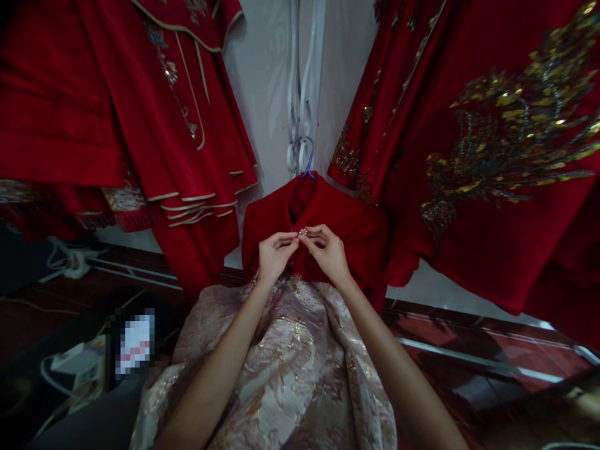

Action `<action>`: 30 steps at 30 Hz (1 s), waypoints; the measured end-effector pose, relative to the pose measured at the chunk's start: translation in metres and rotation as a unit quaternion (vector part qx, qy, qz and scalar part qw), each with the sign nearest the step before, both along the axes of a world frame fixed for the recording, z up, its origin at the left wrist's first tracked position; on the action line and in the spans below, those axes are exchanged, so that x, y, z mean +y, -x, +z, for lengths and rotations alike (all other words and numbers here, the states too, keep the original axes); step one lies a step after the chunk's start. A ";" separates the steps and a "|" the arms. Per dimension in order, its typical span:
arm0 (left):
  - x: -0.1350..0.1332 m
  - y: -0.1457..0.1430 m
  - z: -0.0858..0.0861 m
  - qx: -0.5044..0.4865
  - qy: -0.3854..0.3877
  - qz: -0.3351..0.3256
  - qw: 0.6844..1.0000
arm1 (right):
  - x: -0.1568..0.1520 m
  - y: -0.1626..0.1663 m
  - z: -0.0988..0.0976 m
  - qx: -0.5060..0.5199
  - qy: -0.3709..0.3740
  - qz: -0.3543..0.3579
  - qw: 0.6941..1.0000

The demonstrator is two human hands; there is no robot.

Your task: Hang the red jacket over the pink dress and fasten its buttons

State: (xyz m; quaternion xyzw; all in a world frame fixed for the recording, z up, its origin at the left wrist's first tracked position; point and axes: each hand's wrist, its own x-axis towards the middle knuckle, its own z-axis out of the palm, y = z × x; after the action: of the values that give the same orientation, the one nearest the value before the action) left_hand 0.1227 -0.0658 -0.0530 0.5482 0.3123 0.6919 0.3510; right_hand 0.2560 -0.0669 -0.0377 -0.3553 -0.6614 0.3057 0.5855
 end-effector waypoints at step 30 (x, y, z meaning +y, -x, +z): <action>0.002 0.032 -0.041 0.331 0.092 -0.197 0.918 | -0.031 -0.063 -0.067 -0.382 -0.178 -0.349 0.837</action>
State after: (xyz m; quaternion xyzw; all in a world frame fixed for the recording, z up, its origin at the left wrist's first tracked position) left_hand 0.0908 -0.0639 -0.0942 0.7616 0.3581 0.3562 0.4060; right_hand 0.3195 -0.0983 -0.1049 -0.5404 -0.7078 -0.2018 0.4077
